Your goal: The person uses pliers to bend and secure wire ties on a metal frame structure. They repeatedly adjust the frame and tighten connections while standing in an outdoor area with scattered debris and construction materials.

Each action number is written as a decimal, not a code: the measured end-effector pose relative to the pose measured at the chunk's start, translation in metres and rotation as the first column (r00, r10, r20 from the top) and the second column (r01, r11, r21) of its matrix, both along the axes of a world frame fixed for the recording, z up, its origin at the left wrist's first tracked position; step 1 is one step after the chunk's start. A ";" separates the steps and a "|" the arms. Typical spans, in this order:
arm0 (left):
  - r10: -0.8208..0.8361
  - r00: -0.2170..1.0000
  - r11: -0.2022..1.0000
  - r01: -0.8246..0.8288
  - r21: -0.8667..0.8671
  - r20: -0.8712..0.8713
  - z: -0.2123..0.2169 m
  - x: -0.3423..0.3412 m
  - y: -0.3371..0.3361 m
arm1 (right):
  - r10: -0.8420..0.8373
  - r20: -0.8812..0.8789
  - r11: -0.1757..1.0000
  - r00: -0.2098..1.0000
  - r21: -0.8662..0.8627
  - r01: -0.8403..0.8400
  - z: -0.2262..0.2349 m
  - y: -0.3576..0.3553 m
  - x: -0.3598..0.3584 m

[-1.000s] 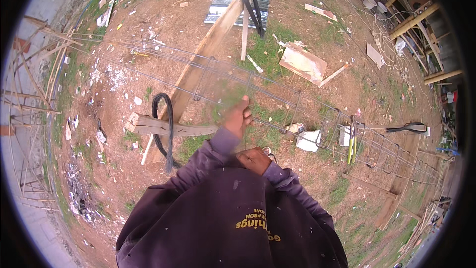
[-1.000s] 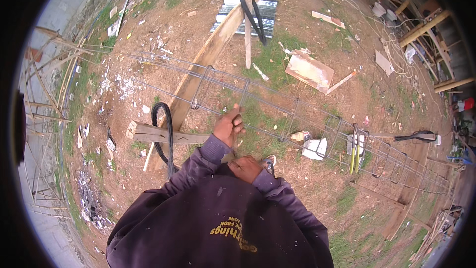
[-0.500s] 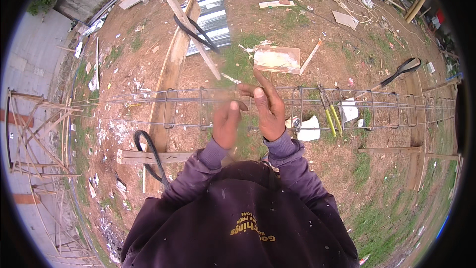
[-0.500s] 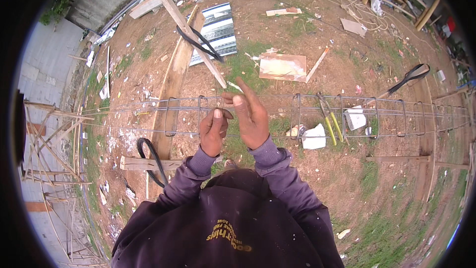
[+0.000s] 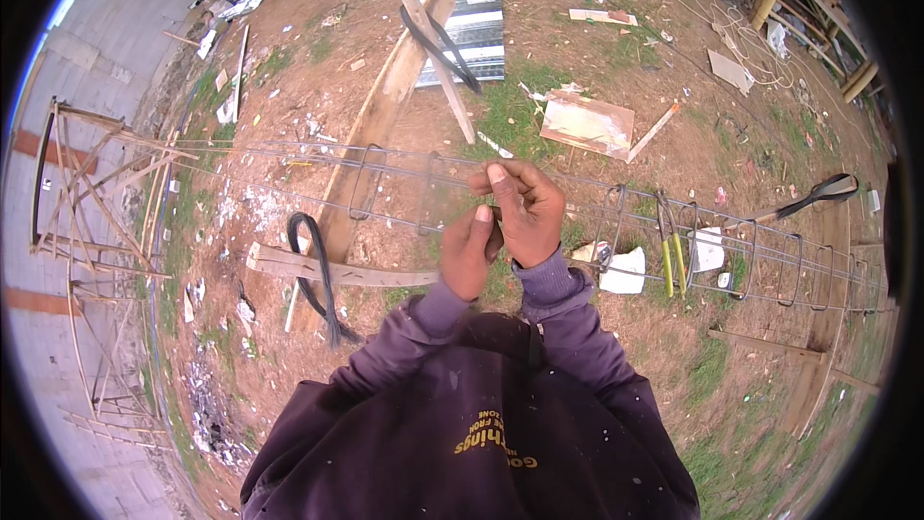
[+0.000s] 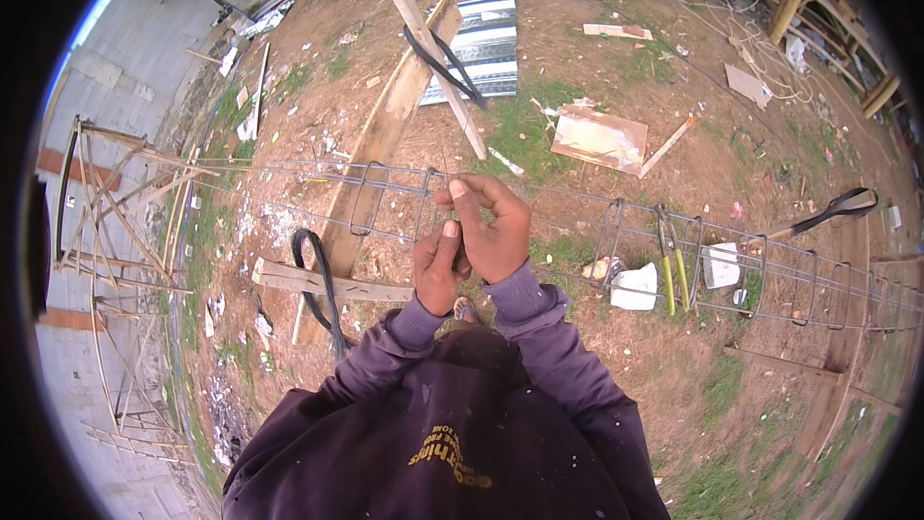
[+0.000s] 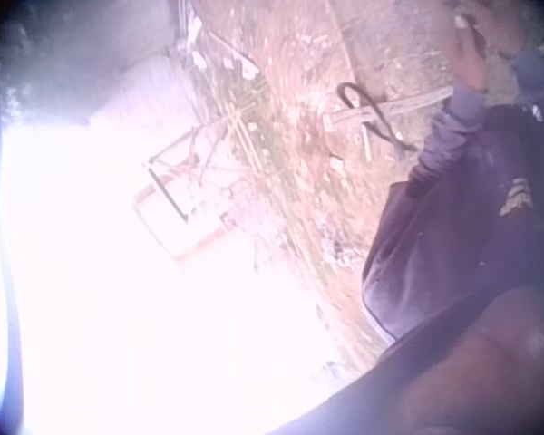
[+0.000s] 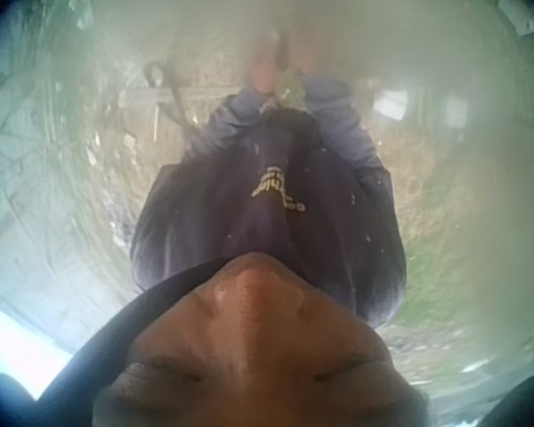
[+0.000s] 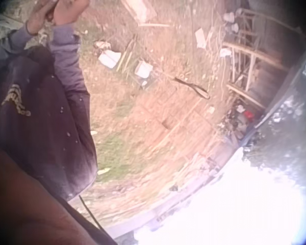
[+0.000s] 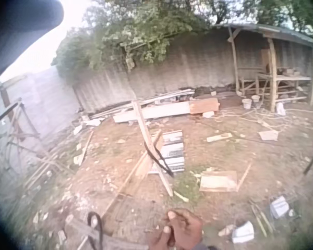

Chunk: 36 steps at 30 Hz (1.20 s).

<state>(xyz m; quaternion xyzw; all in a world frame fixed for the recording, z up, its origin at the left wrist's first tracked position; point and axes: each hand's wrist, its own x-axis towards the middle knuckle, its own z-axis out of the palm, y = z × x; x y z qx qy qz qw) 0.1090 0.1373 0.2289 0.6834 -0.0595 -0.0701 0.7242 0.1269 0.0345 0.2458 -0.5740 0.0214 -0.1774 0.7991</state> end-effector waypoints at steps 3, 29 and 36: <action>0.121 0.991 0.992 -0.122 -0.024 -0.054 0.000 0.000 0.000 | 0.038 -0.068 0.996 0.997 -0.079 -0.043 0.001 -0.006 0.002; 0.293 0.946 0.921 -0.239 -0.307 0.143 0.043 0.047 0.061 | 0.250 0.016 0.818 0.968 -0.538 -0.202 -0.001 0.018 -0.007; 0.408 0.905 0.618 -0.176 -0.766 0.121 0.106 0.078 0.174 | 0.670 -0.234 0.594 0.705 -0.401 -0.698 -0.038 -0.025 -0.051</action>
